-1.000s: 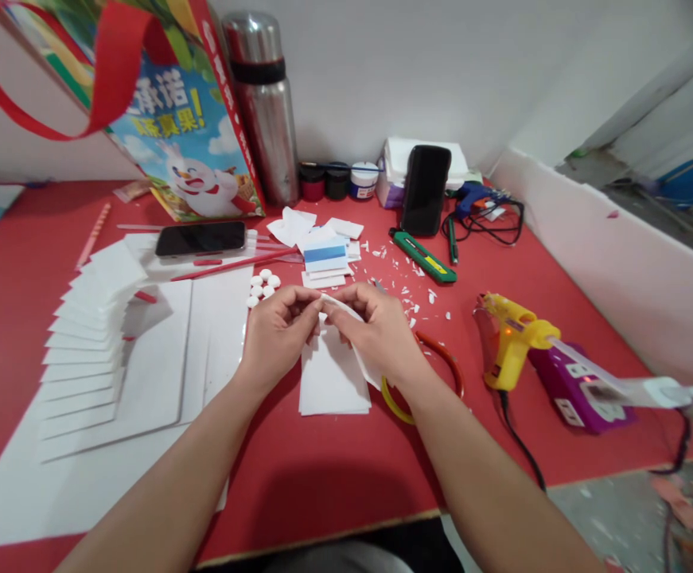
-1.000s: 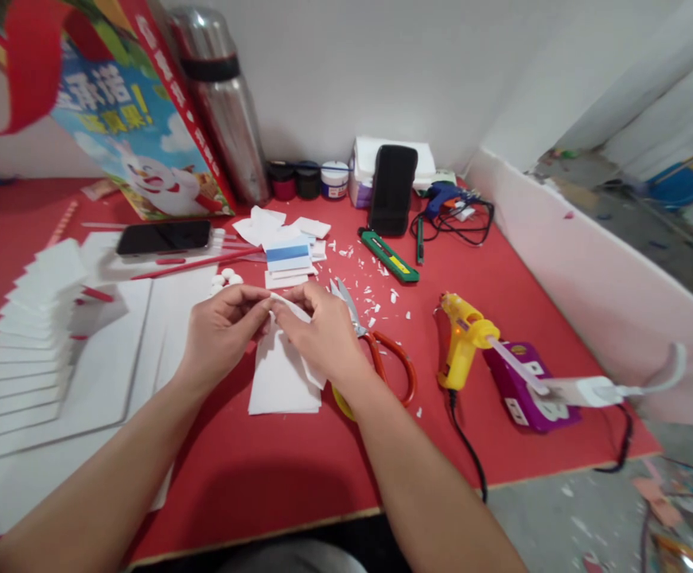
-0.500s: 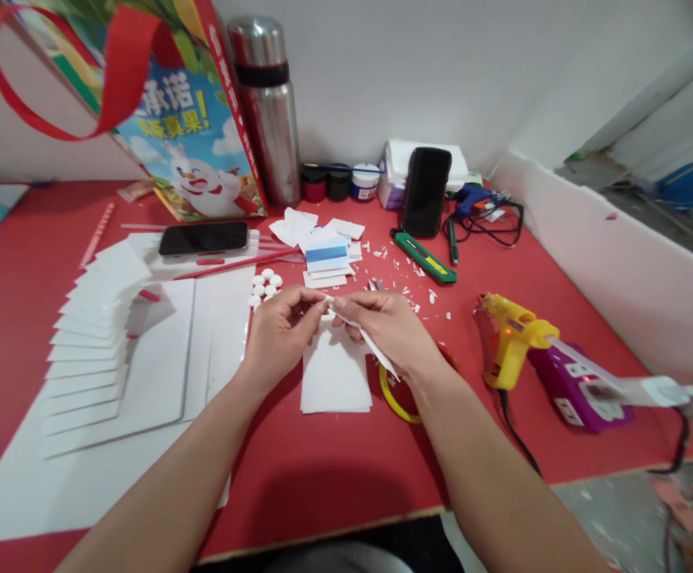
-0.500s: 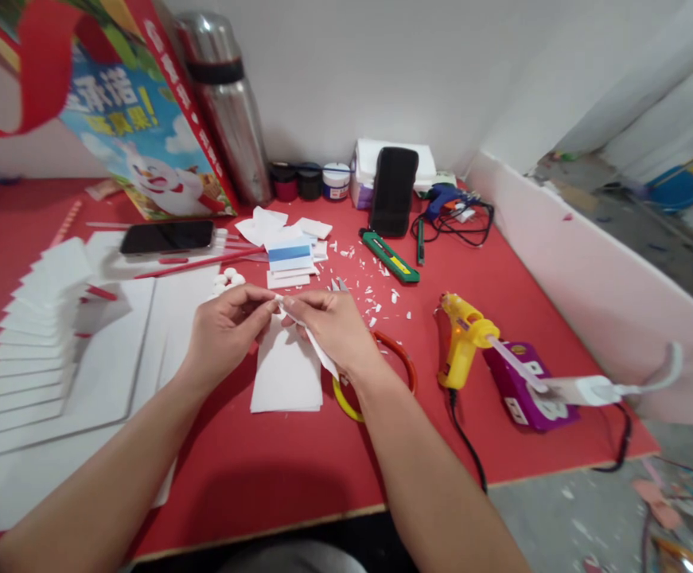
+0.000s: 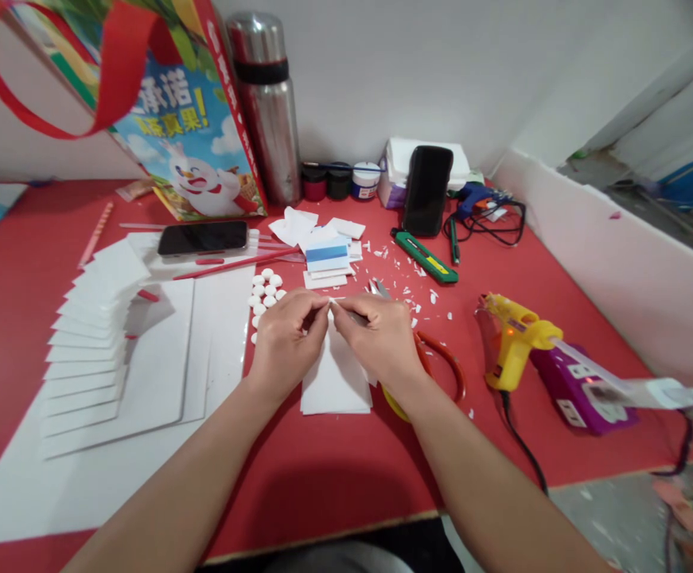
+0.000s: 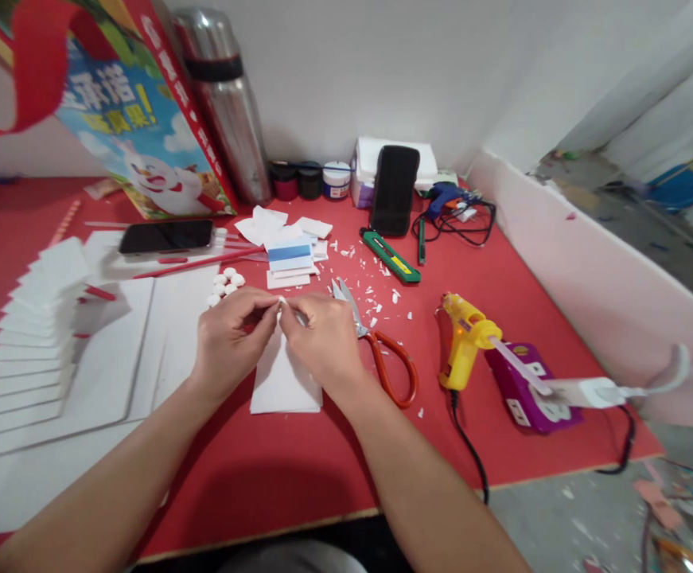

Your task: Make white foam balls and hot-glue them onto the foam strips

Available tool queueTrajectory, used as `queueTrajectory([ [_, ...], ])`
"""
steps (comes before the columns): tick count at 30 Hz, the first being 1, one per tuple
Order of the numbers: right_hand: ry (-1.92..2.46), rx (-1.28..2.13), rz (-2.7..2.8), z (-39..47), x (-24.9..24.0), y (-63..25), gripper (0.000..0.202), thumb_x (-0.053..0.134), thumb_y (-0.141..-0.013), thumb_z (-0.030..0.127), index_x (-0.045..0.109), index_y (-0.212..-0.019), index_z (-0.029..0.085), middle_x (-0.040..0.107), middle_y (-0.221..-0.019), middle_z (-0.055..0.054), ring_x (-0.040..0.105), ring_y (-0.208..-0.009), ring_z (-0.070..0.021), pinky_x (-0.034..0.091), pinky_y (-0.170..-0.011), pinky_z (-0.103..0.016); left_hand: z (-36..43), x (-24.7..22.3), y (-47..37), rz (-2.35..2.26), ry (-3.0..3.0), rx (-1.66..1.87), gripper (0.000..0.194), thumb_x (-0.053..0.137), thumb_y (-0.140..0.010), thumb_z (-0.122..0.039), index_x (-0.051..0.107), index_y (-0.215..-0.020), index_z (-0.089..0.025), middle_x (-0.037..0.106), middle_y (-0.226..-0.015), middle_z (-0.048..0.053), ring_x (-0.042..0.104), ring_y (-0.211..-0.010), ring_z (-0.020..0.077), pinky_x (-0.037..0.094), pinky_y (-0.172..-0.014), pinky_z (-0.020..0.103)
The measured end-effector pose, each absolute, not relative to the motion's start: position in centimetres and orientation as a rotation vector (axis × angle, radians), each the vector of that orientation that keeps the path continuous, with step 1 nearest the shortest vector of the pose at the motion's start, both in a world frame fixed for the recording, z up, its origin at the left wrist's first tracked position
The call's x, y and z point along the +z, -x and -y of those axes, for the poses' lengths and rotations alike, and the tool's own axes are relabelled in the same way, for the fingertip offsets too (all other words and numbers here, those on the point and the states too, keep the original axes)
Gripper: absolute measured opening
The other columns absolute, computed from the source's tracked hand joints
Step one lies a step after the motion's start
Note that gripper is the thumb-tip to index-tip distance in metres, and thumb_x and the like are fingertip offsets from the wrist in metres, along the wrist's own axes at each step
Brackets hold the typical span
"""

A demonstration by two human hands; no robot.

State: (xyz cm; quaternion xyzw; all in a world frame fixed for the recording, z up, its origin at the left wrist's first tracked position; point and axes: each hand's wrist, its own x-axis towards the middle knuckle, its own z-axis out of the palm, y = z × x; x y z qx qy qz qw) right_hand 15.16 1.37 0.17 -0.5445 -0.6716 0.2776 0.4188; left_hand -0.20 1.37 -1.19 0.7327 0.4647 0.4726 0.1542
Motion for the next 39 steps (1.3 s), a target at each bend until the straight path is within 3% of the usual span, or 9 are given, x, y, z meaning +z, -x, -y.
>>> queueTrajectory([
  [9,1.337,0.827,1.611,-1.49,0.79,-15.73,0.025,0.063,-0.093,0.025,0.075,-0.072,0.018,0.070,-0.065,-0.002,0.062,-0.063,-0.0149,0.044,-0.063,-0.027,-1.36,-1.28,0.13,-1.213,-2.246,1.429,0.014,0.060,-0.095,-0.010,0.072,-0.102,-0.014,0.076,-0.103,0.013,0.073,-0.097,0.0206,0.059,-0.088,0.033],
  [16,1.301,0.922,1.592,-1.56,0.61,-15.74,0.020,0.063,-0.092,0.024,0.074,-0.076,0.017,0.069,-0.065,-0.001,0.059,-0.060,-0.0128,0.042,-0.060,-0.026,-1.38,-1.09,0.06,-1.154,-1.740,1.326,0.012,0.062,-0.098,-0.023,0.073,-0.096,-0.018,0.068,-0.089,0.003,0.065,-0.064,0.0106,0.058,-0.061,0.023],
  [22,1.306,0.997,1.549,-1.62,0.73,-15.62,0.022,0.062,-0.093,0.027,0.074,-0.077,0.019,0.065,-0.062,0.000,0.057,-0.058,-0.0133,0.041,-0.058,-0.026,-1.38,-1.03,0.01,-1.141,-1.580,1.306,0.017,0.064,-0.096,-0.027,0.079,-0.102,-0.019,0.068,-0.097,0.004,0.067,-0.066,0.0101,0.064,-0.063,0.024],
  [30,1.291,0.934,1.625,-1.78,0.45,-15.74,0.021,0.059,-0.094,0.024,0.078,-0.088,0.019,0.069,-0.070,0.000,0.058,-0.060,-0.0130,0.044,-0.063,-0.026,-1.40,-1.49,0.10,-1.202,-1.603,1.300,0.019,0.065,-0.096,-0.027,0.081,-0.105,-0.022,0.073,-0.098,0.004,0.066,-0.061,0.0089,0.060,-0.058,0.023],
  [36,1.293,0.926,1.676,-1.72,0.41,-15.57,0.023,0.058,-0.095,0.026,0.074,-0.080,0.019,0.068,-0.068,-0.001,0.059,-0.060,-0.0135,0.046,-0.064,-0.027,-1.28,-1.35,0.02,-1.280,-1.834,1.314,0.019,0.062,-0.096,-0.021,0.080,-0.104,-0.019,0.076,-0.096,0.006,0.066,-0.064,0.0111,0.057,-0.066,0.026],
  [39,1.273,1.267,1.442,-1.91,0.80,-15.48,0.025,0.057,-0.096,0.031,0.073,-0.082,0.018,0.067,-0.063,-0.002,0.063,-0.058,-0.0153,0.051,-0.063,-0.028,-1.29,-1.04,0.14,-1.351,-1.918,1.328,0.018,0.062,-0.096,-0.019,0.079,-0.102,-0.018,0.077,-0.094,0.007,0.070,-0.078,0.0155,0.056,-0.076,0.029],
])
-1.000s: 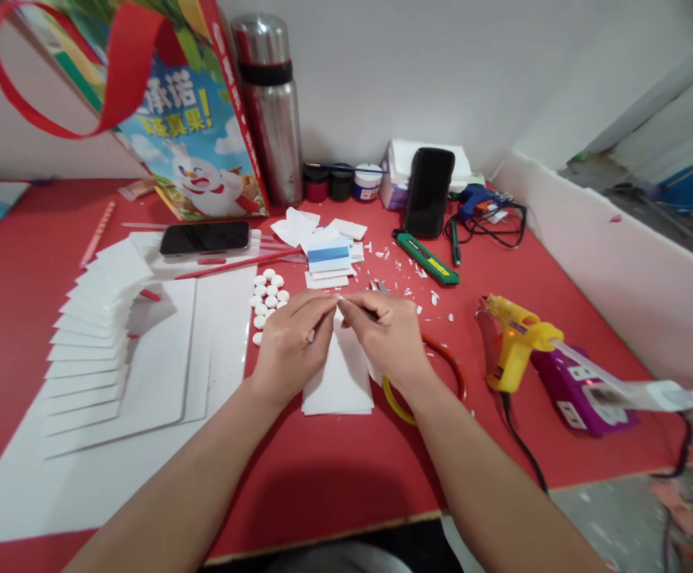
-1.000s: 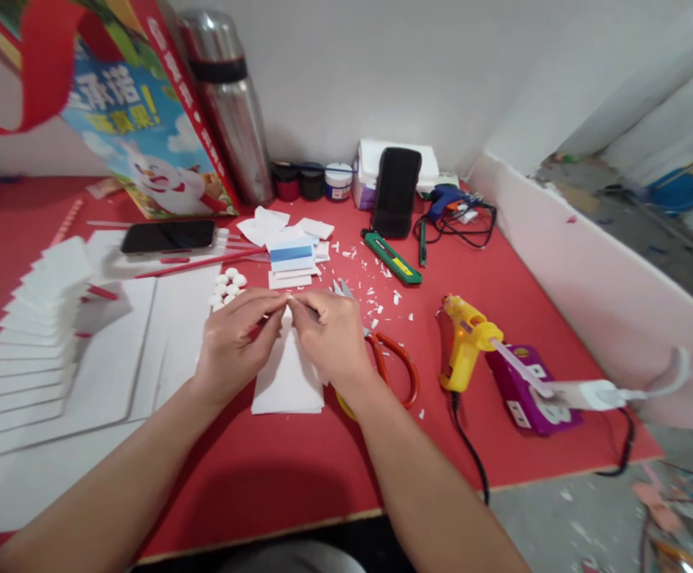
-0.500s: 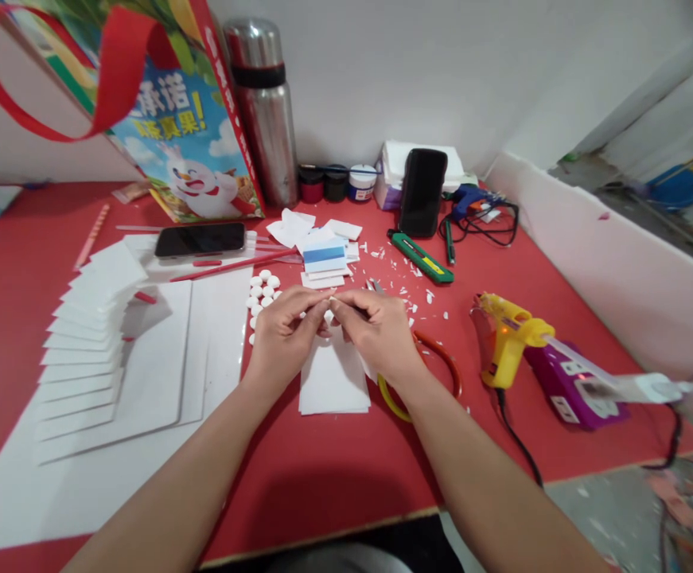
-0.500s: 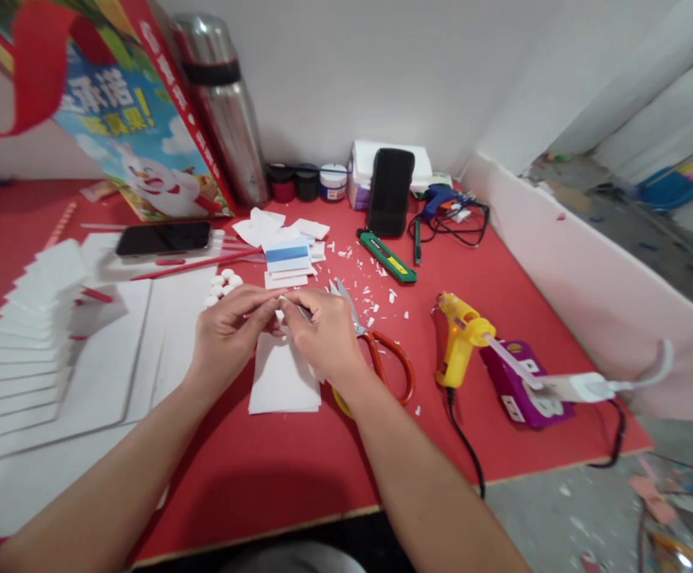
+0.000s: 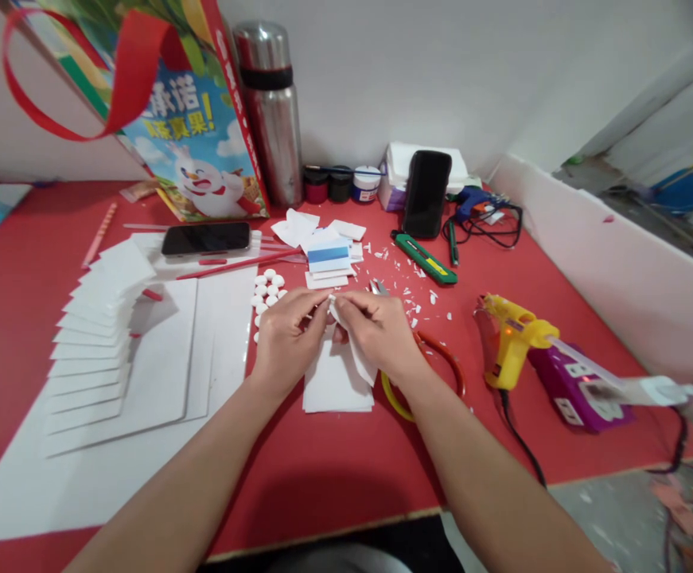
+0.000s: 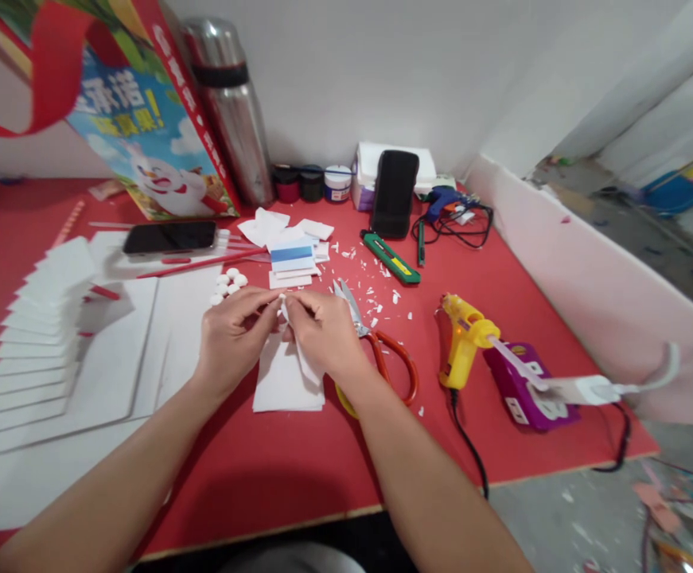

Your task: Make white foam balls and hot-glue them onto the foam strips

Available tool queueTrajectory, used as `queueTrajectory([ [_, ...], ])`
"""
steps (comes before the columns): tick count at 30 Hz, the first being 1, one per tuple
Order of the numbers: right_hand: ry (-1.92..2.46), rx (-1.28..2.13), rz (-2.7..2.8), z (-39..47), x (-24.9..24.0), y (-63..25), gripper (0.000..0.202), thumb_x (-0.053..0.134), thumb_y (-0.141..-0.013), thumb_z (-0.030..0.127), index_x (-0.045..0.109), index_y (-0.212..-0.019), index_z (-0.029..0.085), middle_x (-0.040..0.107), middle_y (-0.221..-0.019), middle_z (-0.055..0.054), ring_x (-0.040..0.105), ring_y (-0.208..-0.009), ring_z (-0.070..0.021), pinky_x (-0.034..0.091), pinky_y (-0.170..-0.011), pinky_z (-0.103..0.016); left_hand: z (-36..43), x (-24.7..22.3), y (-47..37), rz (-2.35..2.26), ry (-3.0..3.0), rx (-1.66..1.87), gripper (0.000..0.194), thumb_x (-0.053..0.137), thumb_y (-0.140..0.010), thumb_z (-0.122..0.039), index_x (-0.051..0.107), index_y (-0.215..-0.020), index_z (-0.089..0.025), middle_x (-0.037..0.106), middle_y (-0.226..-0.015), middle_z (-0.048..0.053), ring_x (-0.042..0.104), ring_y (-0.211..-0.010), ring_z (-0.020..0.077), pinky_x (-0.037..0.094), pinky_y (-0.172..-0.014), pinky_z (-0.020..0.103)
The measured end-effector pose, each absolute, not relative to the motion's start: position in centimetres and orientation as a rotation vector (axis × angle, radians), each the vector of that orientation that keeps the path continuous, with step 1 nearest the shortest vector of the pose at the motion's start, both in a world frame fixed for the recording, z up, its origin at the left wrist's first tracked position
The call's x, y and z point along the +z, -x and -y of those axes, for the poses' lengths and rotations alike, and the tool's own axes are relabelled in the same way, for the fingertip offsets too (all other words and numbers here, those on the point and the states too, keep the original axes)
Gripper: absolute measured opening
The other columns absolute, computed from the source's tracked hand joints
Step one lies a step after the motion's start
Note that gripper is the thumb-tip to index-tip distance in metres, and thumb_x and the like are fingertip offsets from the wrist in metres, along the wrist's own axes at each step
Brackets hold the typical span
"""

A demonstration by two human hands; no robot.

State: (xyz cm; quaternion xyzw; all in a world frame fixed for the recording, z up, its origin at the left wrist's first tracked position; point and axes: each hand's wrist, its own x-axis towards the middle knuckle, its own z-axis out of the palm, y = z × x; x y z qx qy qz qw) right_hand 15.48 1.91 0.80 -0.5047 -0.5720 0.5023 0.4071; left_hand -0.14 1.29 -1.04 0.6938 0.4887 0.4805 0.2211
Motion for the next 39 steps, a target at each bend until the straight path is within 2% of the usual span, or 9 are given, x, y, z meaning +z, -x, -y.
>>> queueTrajectory([
  [5,1.114,1.969,0.818,-2.7,1.2,-16.2,0.036,0.047,-0.102,0.044,0.070,-0.100,0.017,0.073,-0.073,-0.008,0.064,-0.054,-0.0174,0.057,-0.057,-0.032,-1.5,-0.7,0.5,-1.308,-1.858,1.331,0.017,0.061,-0.097,-0.020,0.077,-0.102,-0.019,0.077,-0.097,0.006,0.070,-0.088,0.0172,0.054,-0.077,0.027],
  [9,0.989,2.147,0.714,-3.0,0.9,-16.7,0.036,0.049,-0.102,0.045,0.069,-0.096,0.016,0.074,-0.079,-0.010,0.056,-0.055,-0.0136,0.049,-0.051,-0.024,-1.6,-0.6,0.6,-1.250,-1.822,1.334,0.015,0.063,-0.096,-0.020,0.077,-0.101,-0.020,0.075,-0.098,0.006,0.069,-0.088,0.0170,0.054,-0.079,0.028],
  [12,0.973,2.178,0.676,-2.9,1.0,-16.6,0.032,0.057,-0.099,0.045,0.067,-0.088,0.016,0.067,-0.075,-0.005,0.047,-0.055,-0.0112,0.043,-0.051,-0.023,-1.5,-0.7,0.6,-1.190,-1.797,1.311,0.015,0.064,-0.096,-0.022,0.078,-0.102,-0.020,0.074,-0.092,0.005,0.069,-0.082,0.0160,0.055,-0.075,0.028],
  [16,0.939,2.157,0.691,-2.7,1.2,-16.3,0.032,0.072,-0.087,0.046,0.061,-0.079,0.018,0.055,-0.069,0.002,0.047,-0.060,-0.0116,0.045,-0.059,-0.025,-1.5,-0.7,0.6,-1.156,-1.781,1.274,0.016,0.064,-0.096,-0.023,0.078,-0.104,-0.020,0.073,-0.095,0.005,0.069,-0.082,0.0156,0.055,-0.070,0.026],
  [20,0.946,2.092,0.768,-2.6,1.0,-16.3,0.036,0.081,-0.079,0.048,0.061,-0.083,0.018,0.047,-0.069,0.005,0.039,-0.058,-0.0097,0.038,-0.056,-0.026,-1.5,-0.5,0.5,-1.191,-1.737,1.285,0.015,0.064,-0.095,-0.021,0.078,-0.101,-0.019,0.073,-0.096,0.006,0.068,-0.077,0.0138,0.052,-0.059,0.022],
  [26,1.138,1.716,1.246,-2.5,0.8,-16.5,0.043,0.071,-0.085,0.054,0.053,-0.068,0.020,0.038,-0.064,0.007,0.034,-0.058,-0.0093,0.030,-0.056,-0.026,-1.5,-0.4,0.5,-1.232,-1.659,1.290,0.015,0.066,-0.094,-0.021,0.079,-0.100,-0.019,0.072,-0.092,0.004,0.062,-0.063,0.0097,0.049,-0.051,0.020],
  [29,1.218,1.465,1.478,-2.7,0.7,-16.6,0.037,0.066,-0.090,0.050,0.061,-0.071,0.018,0.047,-0.063,0.006,0.041,-0.059,-0.0098,0.033,-0.058,-0.025,-1.6,-0.4,0.5,-1.241,-1.634,1.291,0.014,0.067,-0.093,-0.022,0.079,-0.098,-0.019,0.072,-0.090,0.004,0.059,-0.057,0.0082,0.048,-0.049,0.020],
  [33,1.315,1.323,1.504,-2.7,0.8,-16.4,0.025,0.067,-0.090,0.042,0.070,-0.088,0.017,0.064,-0.069,0.002,0.049,-0.059,-0.0101,0.037,-0.058,-0.025,-1.6,-0.5,0.5,-1.239,-1.614,1.295,0.014,0.067,-0.093,-0.023,0.079,-0.097,-0.019,0.071,-0.089,0.003,0.058,-0.053,0.0074,0.049,-0.049,0.020],
  [39,1.350,1.120,1.488,-2.1,0.7,-15.6,0.020,0.066,-0.087,0.030,0.064,-0.071,0.019,0.063,-0.062,0.002,0.053,-0.059,-0.0115,0.039,-0.058,-0.025,-1.3,-0.6,0.2,-1.237,-1.609,1.301,0.012,0.067,-0.093,-0.023,0.078,-0.096,-0.019,0.069,-0.088,0.002,0.060,-0.054,0.0076,0.051,-0.053,0.022],
])
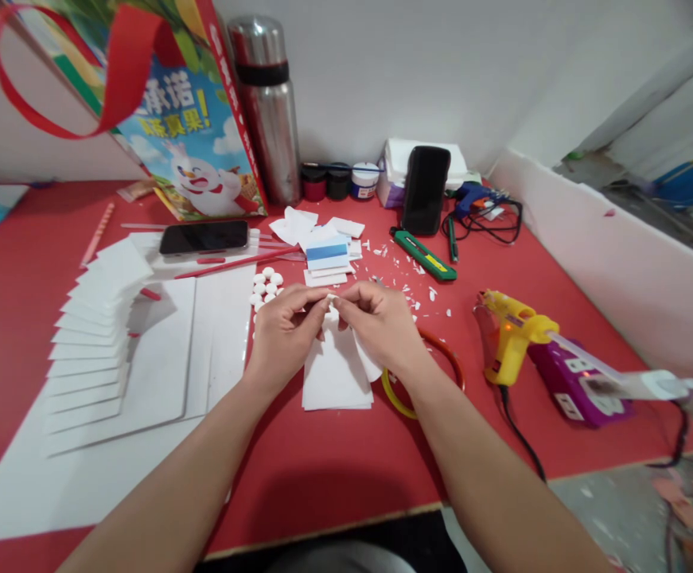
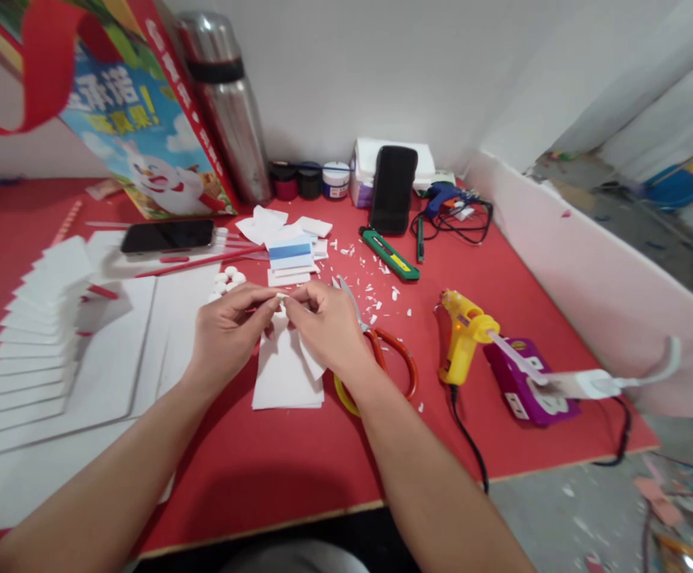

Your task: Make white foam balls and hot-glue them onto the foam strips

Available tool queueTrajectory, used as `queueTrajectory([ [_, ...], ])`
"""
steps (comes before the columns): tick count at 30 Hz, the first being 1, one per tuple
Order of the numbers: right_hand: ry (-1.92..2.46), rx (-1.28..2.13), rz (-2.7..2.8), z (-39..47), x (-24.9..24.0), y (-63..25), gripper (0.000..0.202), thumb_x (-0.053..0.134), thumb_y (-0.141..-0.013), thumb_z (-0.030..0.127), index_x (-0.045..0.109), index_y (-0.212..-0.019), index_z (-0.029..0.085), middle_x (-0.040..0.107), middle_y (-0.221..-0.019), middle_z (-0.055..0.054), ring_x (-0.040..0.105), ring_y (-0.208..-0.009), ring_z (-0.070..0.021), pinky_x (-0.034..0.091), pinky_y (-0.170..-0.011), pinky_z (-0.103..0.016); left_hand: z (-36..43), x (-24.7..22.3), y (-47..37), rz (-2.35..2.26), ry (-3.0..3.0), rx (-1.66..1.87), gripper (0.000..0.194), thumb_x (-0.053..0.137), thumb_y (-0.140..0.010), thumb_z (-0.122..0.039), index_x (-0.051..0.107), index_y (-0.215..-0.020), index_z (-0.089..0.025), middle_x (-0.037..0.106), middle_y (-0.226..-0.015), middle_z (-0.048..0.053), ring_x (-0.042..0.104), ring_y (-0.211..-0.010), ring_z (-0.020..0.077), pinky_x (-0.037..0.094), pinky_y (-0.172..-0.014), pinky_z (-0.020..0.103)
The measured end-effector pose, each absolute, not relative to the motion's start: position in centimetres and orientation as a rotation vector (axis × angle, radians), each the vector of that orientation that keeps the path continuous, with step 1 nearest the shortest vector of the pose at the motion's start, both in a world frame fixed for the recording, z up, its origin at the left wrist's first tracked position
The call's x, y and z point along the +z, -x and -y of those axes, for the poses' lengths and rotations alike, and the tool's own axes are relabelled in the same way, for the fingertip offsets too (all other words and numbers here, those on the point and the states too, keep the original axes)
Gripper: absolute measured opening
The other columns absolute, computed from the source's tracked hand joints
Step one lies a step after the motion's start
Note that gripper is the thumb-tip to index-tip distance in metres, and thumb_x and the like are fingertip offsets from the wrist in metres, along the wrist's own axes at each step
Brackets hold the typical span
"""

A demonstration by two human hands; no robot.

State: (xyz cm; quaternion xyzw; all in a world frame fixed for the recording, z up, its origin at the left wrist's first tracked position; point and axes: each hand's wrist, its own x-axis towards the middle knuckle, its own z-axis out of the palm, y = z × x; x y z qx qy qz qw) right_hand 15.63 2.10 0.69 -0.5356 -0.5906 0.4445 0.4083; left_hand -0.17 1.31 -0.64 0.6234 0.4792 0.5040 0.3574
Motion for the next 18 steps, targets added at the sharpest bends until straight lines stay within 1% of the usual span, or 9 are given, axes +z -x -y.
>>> queueTrajectory([
  [3,1.389,0.890,1.534,-1.6,0.5,-15.1,0.017,0.064,-0.085,0.024,0.061,-0.069,0.020,0.062,-0.064,0.002,0.053,-0.061,-0.0126,0.039,-0.060,-0.026,-1.1,-0.6,-0.2,-1.234,-1.649,1.330,0.011,0.068,-0.092,-0.023,0.078,-0.093,-0.019,0.071,-0.088,0.003,0.061,-0.057,0.0088,0.053,-0.055,0.022],
  [6,1.412,0.584,1.730,-1.1,0.4,-14.8,0.018,0.060,-0.088,0.020,0.060,-0.070,0.020,0.063,-0.067,0.001,0.051,-0.063,-0.0130,0.035,-0.063,-0.028,-0.9,-0.6,-0.4,-1.253,-1.685,1.341,0.013,0.066,-0.094,-0.022,0.078,-0.093,-0.018,0.072,-0.089,0.004,0.064,-0.061,0.0104,0.054,-0.056,0.023],
  [8,1.389,0.505,1.819,-1.0,0.3,-14.8,0.019,0.059,-0.090,0.019,0.060,-0.071,0.019,0.064,-0.068,0.000,0.052,-0.063,-0.0129,0.035,-0.063,-0.028,-0.9,-0.7,-0.3,-1.281,-1.730,1.339,0.014,0.064,-0.095,-0.021,0.078,-0.095,-0.017,0.072,-0.088,0.005,0.065,-0.064,0.0116,0.055,-0.059,0.023],
  [12,1.362,0.572,1.816,-1.0,0.3,-15.0,0.017,0.058,-0.094,0.021,0.065,-0.078,0.019,0.069,-0.071,-0.001,0.058,-0.065,-0.0140,0.038,-0.065,-0.027,-1.0,-1.1,0.0,-1.331,-1.932,1.365,0.017,0.062,-0.096,-0.018,0.079,-0.100,-0.018,0.076,-0.093,0.007,0.070,-0.081,0.0162,0.059,-0.074,0.028],
  [15,1.360,0.666,1.778,-0.9,0.6,-15.2,0.017,0.058,-0.095,0.021,0.068,-0.082,0.019,0.072,-0.075,-0.002,0.062,-0.068,-0.0149,0.040,-0.066,-0.027,-1.1,-1.4,0.2,-1.296,-2.069,1.405,0.022,0.060,-0.097,-0.015,0.078,-0.109,-0.017,0.077,-0.100,0.009,0.071,-0.085,0.0168,0.060,-0.077,0.029],
  [18,1.340,0.704,1.723,-0.8,0.9,-15.4,0.017,0.058,-0.096,0.021,0.068,-0.082,0.019,0.072,-0.074,-0.001,0.063,-0.067,-0.0143,0.042,-0.067,-0.026,-1.1,-1.6,0.2,-1.230,-2.148,1.424,0.027,0.057,-0.098,-0.013,0.076,-0.118,-0.016,0.076,-0.107,0.012,0.072,-0.089,0.0178,0.062,-0.080,0.031],
])
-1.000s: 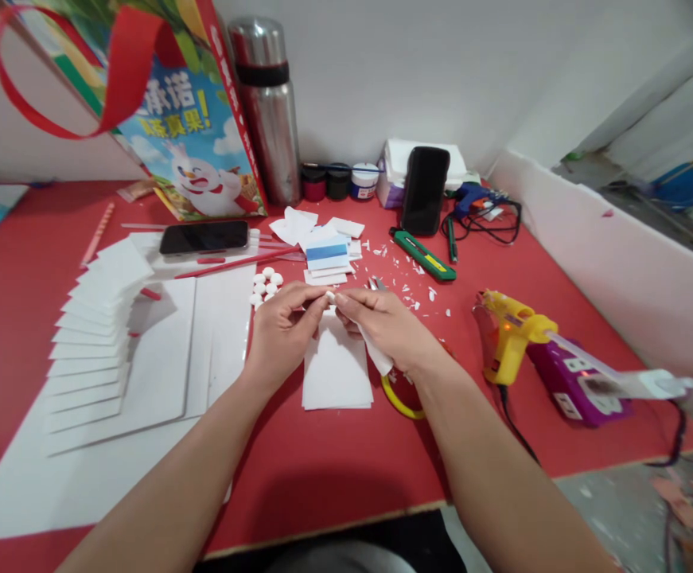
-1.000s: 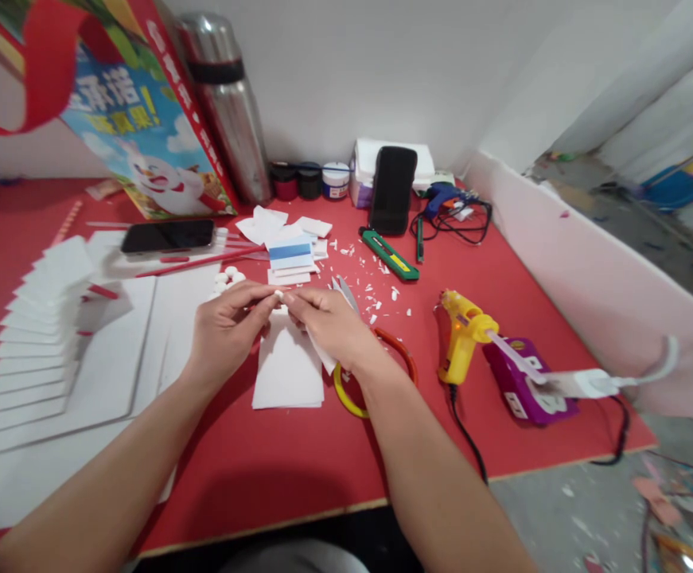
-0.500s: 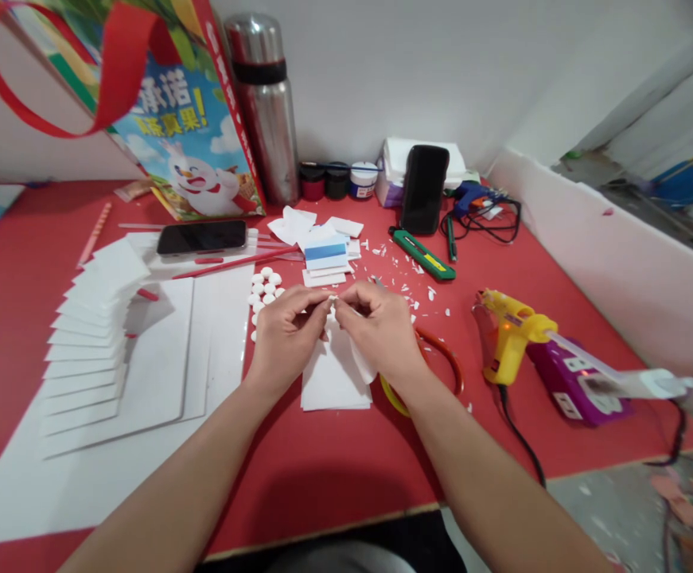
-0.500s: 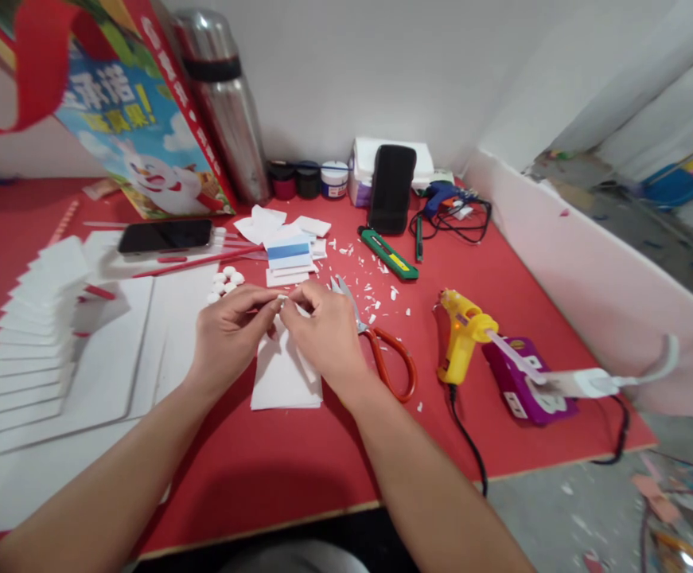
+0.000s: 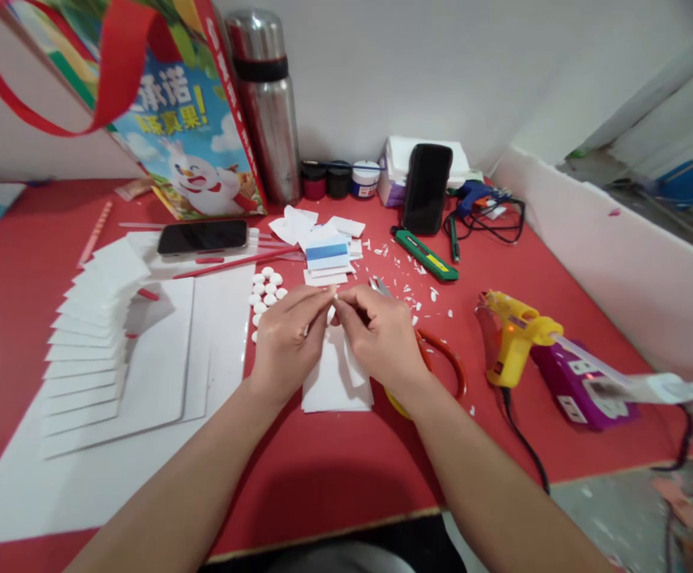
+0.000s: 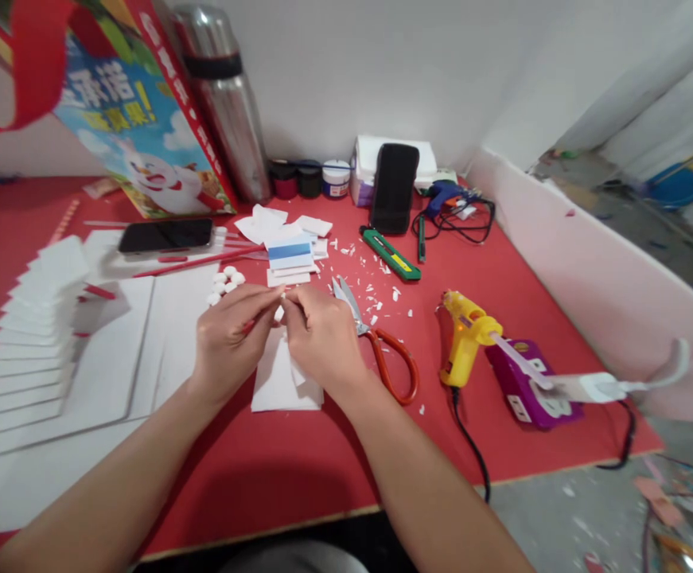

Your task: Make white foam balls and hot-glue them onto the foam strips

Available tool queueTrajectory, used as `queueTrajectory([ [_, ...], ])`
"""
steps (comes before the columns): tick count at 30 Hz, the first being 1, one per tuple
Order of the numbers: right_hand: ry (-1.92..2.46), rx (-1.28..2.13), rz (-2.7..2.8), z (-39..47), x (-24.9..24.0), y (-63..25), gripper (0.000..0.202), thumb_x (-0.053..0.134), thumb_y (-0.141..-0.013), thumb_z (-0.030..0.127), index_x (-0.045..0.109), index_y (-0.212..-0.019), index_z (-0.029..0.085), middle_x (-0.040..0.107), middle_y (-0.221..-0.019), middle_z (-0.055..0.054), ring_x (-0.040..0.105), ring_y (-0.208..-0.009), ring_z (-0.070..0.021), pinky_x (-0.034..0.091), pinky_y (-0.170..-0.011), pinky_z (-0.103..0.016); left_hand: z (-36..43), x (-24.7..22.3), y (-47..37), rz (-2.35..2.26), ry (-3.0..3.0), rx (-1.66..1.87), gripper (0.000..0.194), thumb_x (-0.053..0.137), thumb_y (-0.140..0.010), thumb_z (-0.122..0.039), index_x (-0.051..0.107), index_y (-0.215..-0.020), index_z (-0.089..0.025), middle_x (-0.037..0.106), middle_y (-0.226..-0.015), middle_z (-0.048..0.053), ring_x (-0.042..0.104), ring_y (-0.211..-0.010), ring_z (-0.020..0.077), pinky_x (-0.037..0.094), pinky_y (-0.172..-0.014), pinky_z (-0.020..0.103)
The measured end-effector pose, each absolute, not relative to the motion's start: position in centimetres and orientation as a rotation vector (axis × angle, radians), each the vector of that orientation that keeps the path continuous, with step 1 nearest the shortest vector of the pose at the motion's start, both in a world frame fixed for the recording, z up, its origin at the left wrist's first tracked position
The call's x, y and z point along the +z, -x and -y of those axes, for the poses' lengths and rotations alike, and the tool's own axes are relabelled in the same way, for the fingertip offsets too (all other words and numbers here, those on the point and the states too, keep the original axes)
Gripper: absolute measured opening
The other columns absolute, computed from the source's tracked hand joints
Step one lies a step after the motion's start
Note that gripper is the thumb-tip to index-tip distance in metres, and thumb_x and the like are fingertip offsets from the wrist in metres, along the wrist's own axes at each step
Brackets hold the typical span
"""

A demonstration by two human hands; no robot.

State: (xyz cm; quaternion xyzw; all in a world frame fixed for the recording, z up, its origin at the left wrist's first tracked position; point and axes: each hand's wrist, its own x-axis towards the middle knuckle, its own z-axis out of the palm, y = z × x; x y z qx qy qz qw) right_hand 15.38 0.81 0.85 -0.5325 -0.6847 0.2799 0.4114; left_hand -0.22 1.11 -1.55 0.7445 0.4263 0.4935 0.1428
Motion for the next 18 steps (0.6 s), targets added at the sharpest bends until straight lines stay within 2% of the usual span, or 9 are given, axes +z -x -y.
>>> queueTrajectory([
  [4,1.296,0.716,1.666,-0.93,1.04,-15.69,0.017,0.060,-0.095,0.020,0.067,-0.080,0.018,0.070,-0.072,0.000,0.061,-0.064,-0.0127,0.043,-0.064,-0.025,-1.22,-1.50,0.11,-1.153,-2.120,1.426,0.028,0.059,-0.098,-0.014,0.076,-0.120,-0.016,0.076,-0.113,0.014,0.073,-0.096,0.0197,0.062,-0.084,0.033],
  [7,1.263,0.763,1.671,-1.04,1.15,-15.82,0.013,0.061,-0.093,0.018,0.069,-0.083,0.018,0.070,-0.073,0.000,0.061,-0.063,-0.0128,0.043,-0.062,-0.025,-1.38,-1.39,0.13,-1.117,-1.916,1.417,0.022,0.062,-0.097,-0.019,0.079,-0.113,-0.020,0.076,-0.102,0.009,0.071,-0.081,0.0149,0.062,-0.073,0.027],
  [11,1.202,0.809,1.680,-1.14,1.27,-15.91,0.014,0.060,-0.093,0.016,0.071,-0.086,0.017,0.073,-0.078,-0.001,0.066,-0.071,-0.0141,0.047,-0.067,-0.025,-1.54,-1.27,0.36,-1.075,-1.755,1.341,0.021,0.062,-0.098,-0.021,0.080,-0.110,-0.021,0.074,-0.093,0.005,0.066,-0.068,0.0106,0.059,-0.062,0.022],
  [15,1.226,0.786,1.731,-1.19,1.18,-15.96,0.015,0.060,-0.094,0.016,0.073,-0.087,0.019,0.073,-0.075,0.000,0.065,-0.068,-0.0135,0.046,-0.067,-0.026,-1.55,-1.16,0.59,-1.093,-1.856,1.323,0.022,0.061,-0.098,-0.019,0.079,-0.111,-0.020,0.072,-0.091,0.005,0.064,-0.066,0.0100,0.056,-0.066,0.023],
  [18,1.273,0.781,1.731,-1.27,1.05,-15.82,0.015,0.060,-0.093,0.017,0.071,-0.083,0.020,0.073,-0.074,-0.001,0.065,-0.067,-0.0142,0.046,-0.067,-0.027,-1.43,-0.93,0.57,-1.137,-1.969,1.327,0.022,0.060,-0.099,-0.018,0.079,-0.110,-0.019,0.073,-0.092,0.006,0.066,-0.074,0.0125,0.055,-0.073,0.026],
])
